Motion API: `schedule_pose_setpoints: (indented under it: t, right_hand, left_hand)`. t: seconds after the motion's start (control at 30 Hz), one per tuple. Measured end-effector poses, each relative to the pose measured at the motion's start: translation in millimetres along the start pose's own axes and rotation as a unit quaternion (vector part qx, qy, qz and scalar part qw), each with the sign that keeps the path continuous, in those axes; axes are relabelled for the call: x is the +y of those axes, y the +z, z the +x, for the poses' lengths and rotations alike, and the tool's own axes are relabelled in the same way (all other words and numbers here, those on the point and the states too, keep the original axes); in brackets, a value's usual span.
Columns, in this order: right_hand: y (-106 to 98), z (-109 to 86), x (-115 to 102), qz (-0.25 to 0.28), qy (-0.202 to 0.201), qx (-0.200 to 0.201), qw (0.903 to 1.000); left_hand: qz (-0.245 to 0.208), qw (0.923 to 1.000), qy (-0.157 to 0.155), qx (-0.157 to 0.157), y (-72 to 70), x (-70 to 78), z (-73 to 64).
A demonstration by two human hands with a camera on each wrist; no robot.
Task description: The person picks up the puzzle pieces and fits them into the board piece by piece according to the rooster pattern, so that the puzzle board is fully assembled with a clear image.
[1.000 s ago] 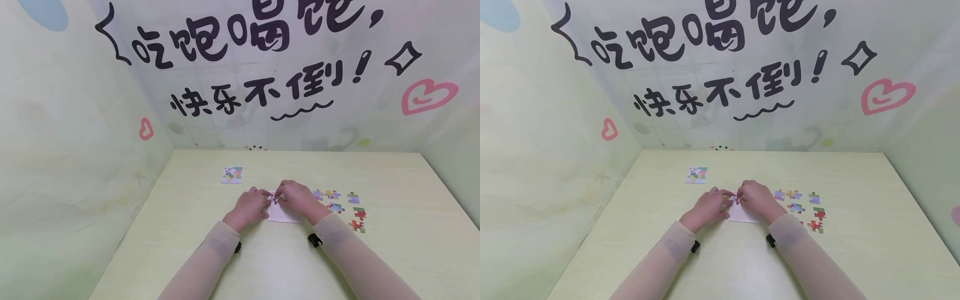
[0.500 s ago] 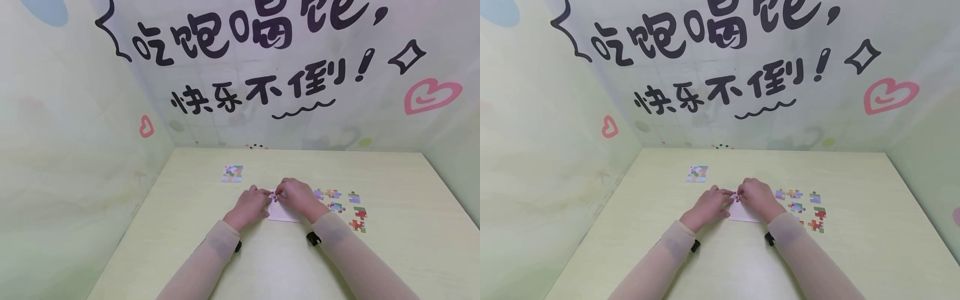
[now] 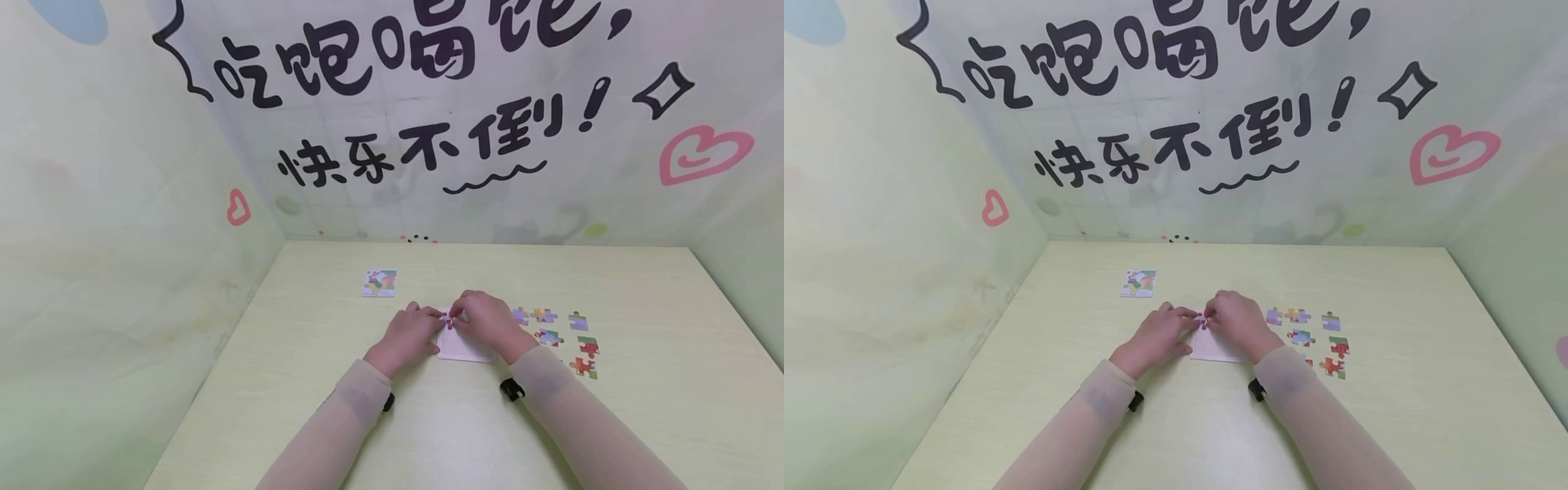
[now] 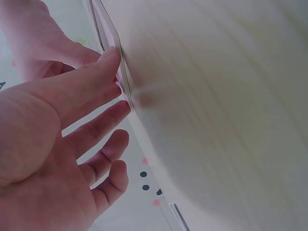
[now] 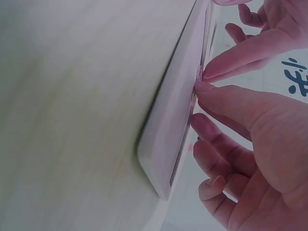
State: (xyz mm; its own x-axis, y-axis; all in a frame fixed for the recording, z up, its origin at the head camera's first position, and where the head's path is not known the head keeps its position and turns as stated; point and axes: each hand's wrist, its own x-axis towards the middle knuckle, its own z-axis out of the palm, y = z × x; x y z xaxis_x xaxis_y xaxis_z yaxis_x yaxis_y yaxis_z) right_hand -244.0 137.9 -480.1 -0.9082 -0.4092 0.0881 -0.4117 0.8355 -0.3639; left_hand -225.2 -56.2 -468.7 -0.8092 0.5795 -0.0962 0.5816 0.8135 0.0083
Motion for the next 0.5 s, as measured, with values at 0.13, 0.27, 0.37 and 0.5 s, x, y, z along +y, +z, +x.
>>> schedule_pose_setpoints:
  t: [0.13, 0.27, 0.37, 0.5]
  right_hand:
    - [-2, -1.8, 0, 0.004, 0.009, 0.000, 1.0000]
    - [-6, -4.4, 0, 0.002, 0.019, -0.002, 0.9998]
    - [-8, -6.9, 1, 0.003, 0.028, -0.005, 0.9996]
    - [-12, -10.8, 3, 0.017, 0.040, -0.010, 0.9990]
  left_hand:
    - [0.002, 1.0000, 0.002, -0.005, 0.1, 0.6, 0.3]
    - [0.000, 0.9999, 0.000, -0.011, 0.0, 0.7, 0.8]
    - [0.001, 0.9999, 0.001, -0.012, -0.3, 0.5, 1.2]
    - [-0.007, 0.9998, -0.001, -0.017, 0.0, 0.5, 1.4]
